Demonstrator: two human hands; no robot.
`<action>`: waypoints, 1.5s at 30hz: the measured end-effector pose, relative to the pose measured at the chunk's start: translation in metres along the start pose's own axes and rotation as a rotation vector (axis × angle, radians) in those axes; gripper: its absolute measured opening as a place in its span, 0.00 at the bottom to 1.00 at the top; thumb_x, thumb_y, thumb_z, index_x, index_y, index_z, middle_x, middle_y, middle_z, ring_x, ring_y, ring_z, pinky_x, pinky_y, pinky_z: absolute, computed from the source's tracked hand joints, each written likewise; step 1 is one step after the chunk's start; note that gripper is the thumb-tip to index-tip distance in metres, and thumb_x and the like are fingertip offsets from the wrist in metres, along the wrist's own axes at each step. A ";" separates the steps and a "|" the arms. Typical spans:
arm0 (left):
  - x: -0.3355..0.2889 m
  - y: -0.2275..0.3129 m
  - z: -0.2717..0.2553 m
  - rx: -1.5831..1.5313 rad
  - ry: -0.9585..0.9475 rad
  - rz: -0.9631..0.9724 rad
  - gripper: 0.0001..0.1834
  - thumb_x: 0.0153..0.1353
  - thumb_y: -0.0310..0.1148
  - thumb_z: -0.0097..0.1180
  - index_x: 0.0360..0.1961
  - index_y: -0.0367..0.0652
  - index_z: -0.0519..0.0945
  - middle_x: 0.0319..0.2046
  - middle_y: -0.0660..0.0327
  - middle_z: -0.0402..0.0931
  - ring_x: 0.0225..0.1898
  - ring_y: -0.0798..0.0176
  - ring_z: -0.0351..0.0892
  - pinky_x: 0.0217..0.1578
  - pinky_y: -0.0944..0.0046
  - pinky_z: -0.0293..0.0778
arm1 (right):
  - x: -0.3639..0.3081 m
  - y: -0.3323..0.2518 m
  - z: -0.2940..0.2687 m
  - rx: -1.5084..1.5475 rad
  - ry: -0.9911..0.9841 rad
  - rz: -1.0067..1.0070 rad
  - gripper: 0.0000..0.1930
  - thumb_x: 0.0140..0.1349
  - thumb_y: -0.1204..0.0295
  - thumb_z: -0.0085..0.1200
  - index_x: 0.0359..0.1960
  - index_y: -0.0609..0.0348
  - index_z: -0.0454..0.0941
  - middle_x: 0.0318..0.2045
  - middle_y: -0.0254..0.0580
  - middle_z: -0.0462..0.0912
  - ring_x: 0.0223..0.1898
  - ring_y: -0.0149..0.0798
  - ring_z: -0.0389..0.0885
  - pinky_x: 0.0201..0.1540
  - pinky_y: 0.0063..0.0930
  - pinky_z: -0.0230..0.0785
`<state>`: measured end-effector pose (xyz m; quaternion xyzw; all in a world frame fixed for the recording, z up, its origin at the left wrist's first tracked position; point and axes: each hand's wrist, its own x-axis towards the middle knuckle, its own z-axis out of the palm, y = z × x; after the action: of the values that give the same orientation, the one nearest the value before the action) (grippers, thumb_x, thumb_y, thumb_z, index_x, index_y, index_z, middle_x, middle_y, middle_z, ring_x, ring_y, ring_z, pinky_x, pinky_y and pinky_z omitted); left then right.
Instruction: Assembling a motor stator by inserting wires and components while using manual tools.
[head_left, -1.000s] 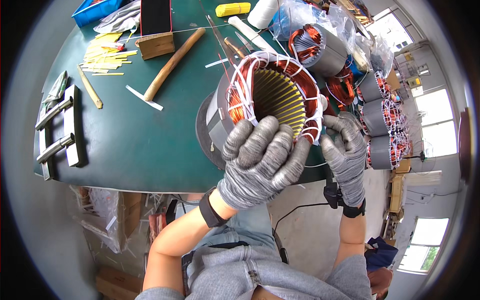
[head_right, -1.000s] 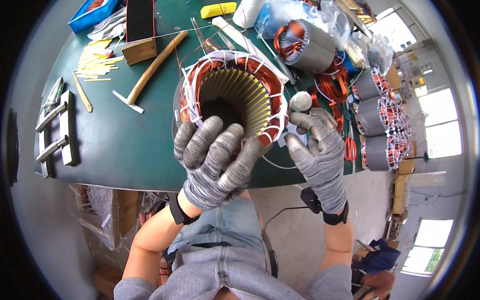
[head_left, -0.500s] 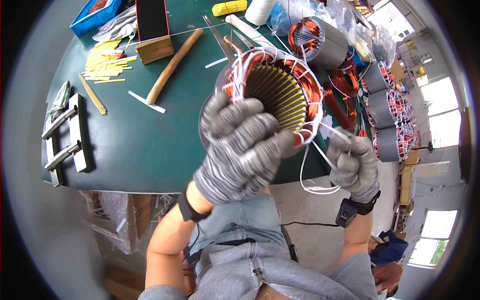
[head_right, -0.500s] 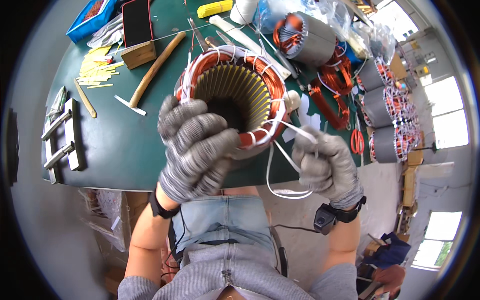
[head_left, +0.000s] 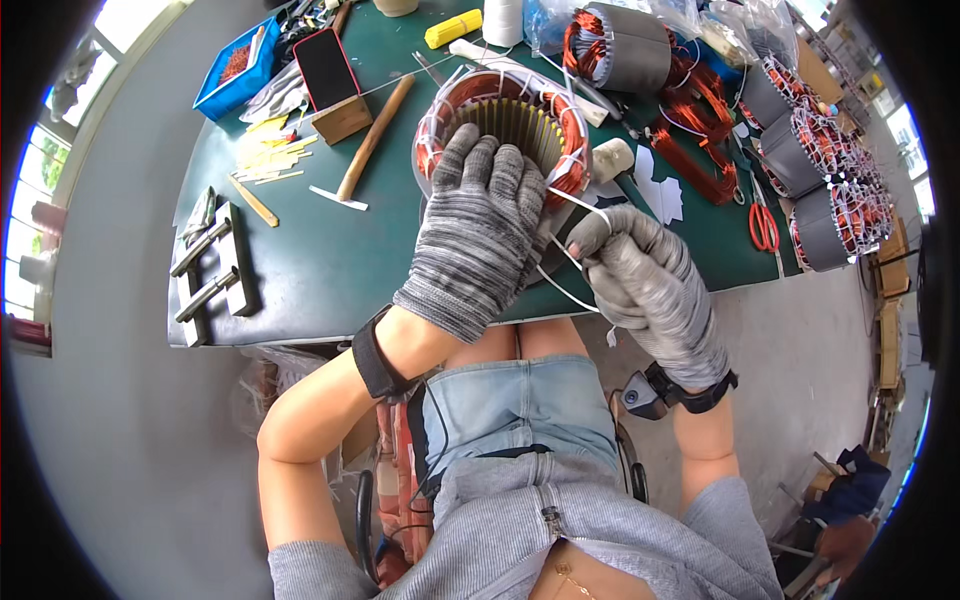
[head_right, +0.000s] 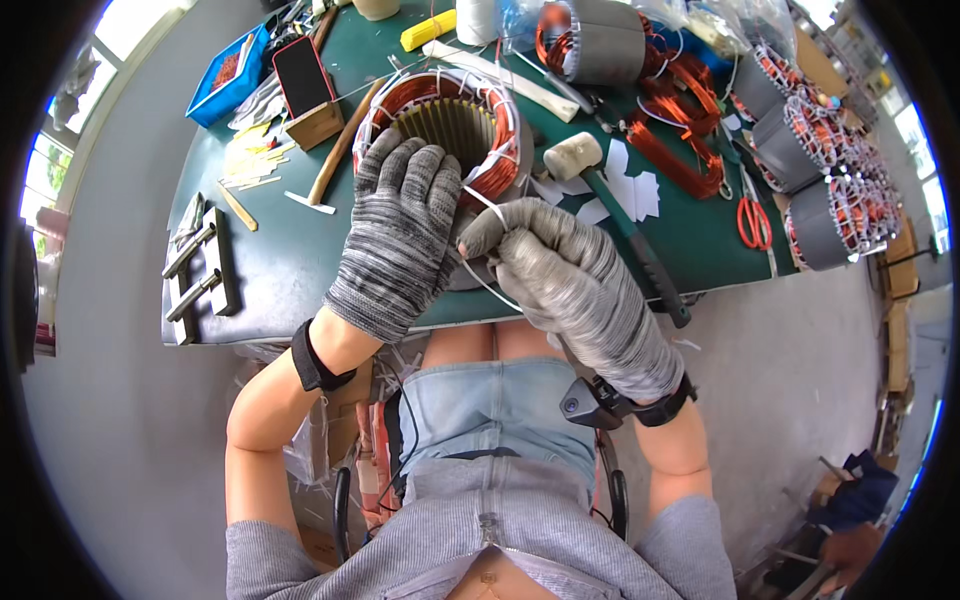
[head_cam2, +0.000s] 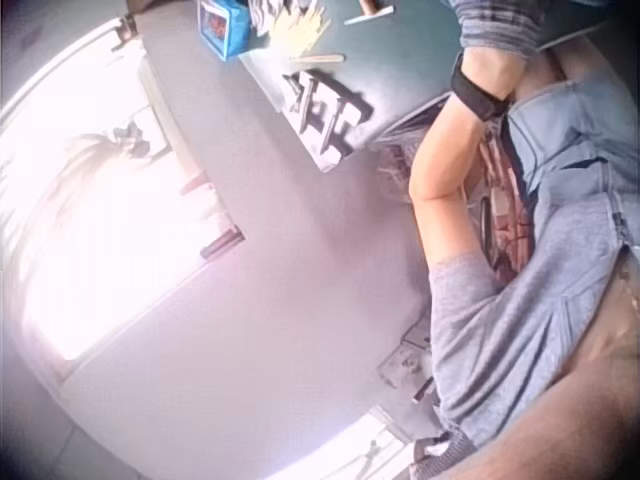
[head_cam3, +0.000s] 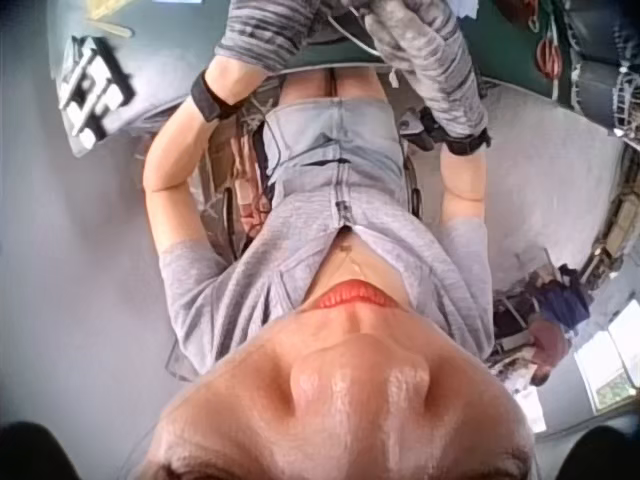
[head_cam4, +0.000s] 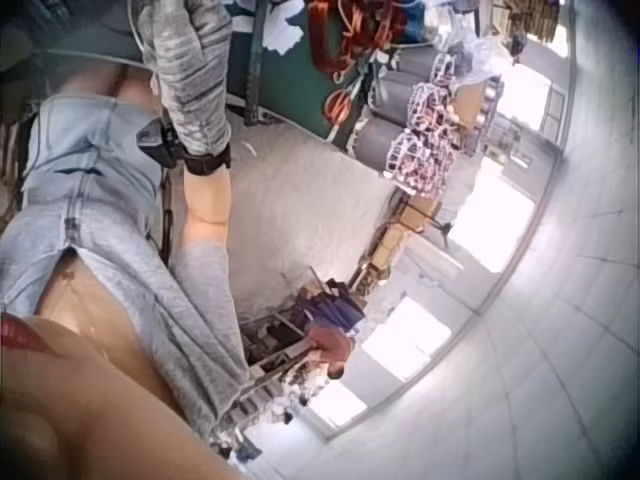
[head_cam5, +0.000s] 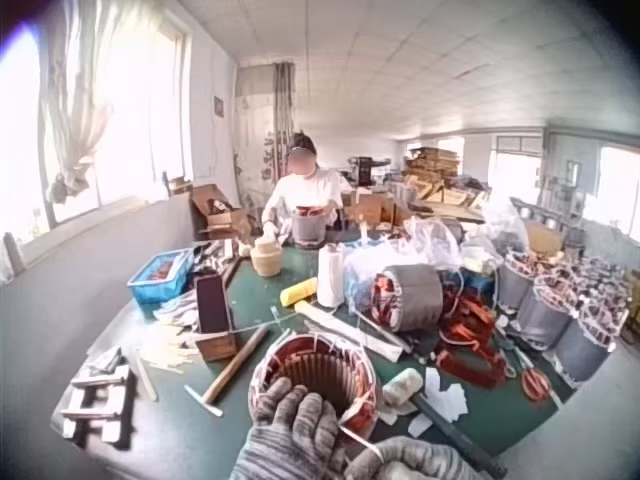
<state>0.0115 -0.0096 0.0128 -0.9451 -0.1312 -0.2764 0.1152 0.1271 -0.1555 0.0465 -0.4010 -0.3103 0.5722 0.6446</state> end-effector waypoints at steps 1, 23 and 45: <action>0.000 0.000 0.002 -0.028 0.011 -0.009 0.23 0.50 0.39 0.52 0.46 0.37 0.75 0.44 0.50 0.71 0.51 0.49 0.68 0.62 0.47 0.52 | 0.001 0.004 -0.004 -0.134 -0.005 -0.123 0.08 0.64 0.73 0.46 0.42 0.61 0.75 0.38 0.33 0.78 0.38 0.24 0.72 0.45 0.17 0.65; 0.015 -0.008 -0.006 -0.429 -0.083 -0.130 0.12 0.48 0.27 0.57 0.37 0.40 0.77 0.31 0.55 0.73 0.37 0.50 0.69 0.40 0.52 0.63 | 0.037 0.101 -0.047 -0.742 0.167 -0.848 0.08 0.61 0.72 0.48 0.39 0.61 0.72 0.29 0.41 0.77 0.32 0.44 0.77 0.38 0.34 0.72; 0.025 -0.036 -0.022 -0.410 -0.243 0.060 0.17 0.51 0.33 0.61 0.43 0.41 0.77 0.35 0.53 0.76 0.41 0.46 0.72 0.48 0.53 0.67 | 0.031 0.061 -0.022 -1.240 0.607 -0.831 0.25 0.52 0.82 0.51 0.54 0.49 0.72 0.37 0.49 0.75 0.39 0.49 0.75 0.45 0.38 0.70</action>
<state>0.0098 0.0223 0.0495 -0.9785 -0.0570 -0.1780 -0.0874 0.1209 -0.1272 -0.0190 -0.6753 -0.5067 -0.1247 0.5212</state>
